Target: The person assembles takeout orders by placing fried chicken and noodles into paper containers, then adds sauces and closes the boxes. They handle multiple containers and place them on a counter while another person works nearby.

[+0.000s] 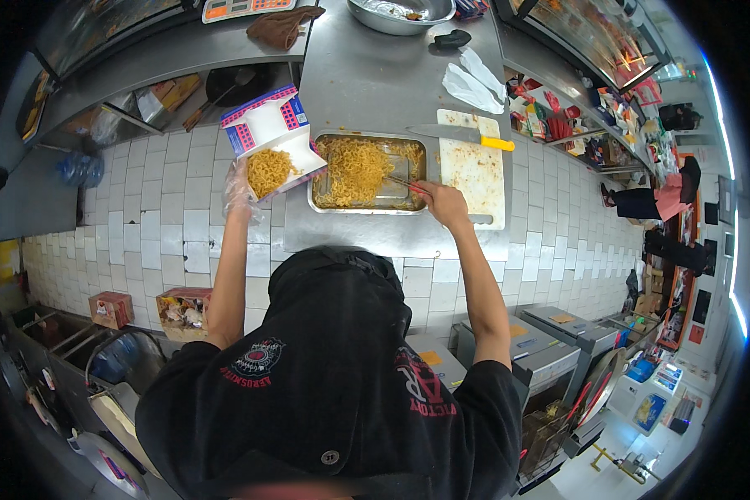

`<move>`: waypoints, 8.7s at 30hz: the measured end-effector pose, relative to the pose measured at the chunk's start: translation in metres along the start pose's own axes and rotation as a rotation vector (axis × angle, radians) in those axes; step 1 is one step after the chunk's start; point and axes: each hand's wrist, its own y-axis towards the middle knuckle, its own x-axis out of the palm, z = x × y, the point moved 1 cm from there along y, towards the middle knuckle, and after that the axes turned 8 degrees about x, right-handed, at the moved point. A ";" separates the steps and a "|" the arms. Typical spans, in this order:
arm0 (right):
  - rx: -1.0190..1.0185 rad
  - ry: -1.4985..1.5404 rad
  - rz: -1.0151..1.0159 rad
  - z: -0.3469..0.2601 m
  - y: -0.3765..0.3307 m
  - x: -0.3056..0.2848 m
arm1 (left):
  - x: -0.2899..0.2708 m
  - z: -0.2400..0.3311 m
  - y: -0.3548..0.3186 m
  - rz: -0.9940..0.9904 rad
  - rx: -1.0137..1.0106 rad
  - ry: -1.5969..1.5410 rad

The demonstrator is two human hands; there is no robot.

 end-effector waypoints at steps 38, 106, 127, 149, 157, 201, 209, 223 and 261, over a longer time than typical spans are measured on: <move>-0.174 0.826 0.607 -0.227 -0.062 -0.300 | 0.037 0.004 0.016 -0.225 0.132 0.244; 0.179 0.694 -0.825 -0.144 0.011 -0.240 | 0.073 -0.041 -0.014 -0.297 0.094 0.414; 0.071 1.209 -0.659 -0.126 -0.013 -0.179 | 0.056 -0.030 0.013 -0.172 0.002 -0.027; -0.196 -0.175 -0.146 -0.096 -0.031 -0.037 | -0.047 -0.012 0.001 0.055 0.110 -0.104; -0.298 -0.387 -0.319 -0.086 0.030 -0.028 | -0.041 0.002 -0.017 0.046 0.057 -0.115; -0.052 -0.053 -0.086 -0.198 -0.056 -0.169 | 0.040 -0.009 -0.020 -0.066 -0.170 -0.258; -0.029 0.175 -0.010 -0.181 -0.059 -0.197 | 0.044 -0.008 -0.026 -0.043 -0.256 -0.289; 0.040 0.038 -0.021 -0.113 -0.048 -0.060 | -0.010 -0.007 -0.010 0.024 -0.097 -0.312; 0.024 0.903 0.744 -0.238 -0.109 -0.248 | -0.022 -0.003 0.021 -0.055 0.081 -0.054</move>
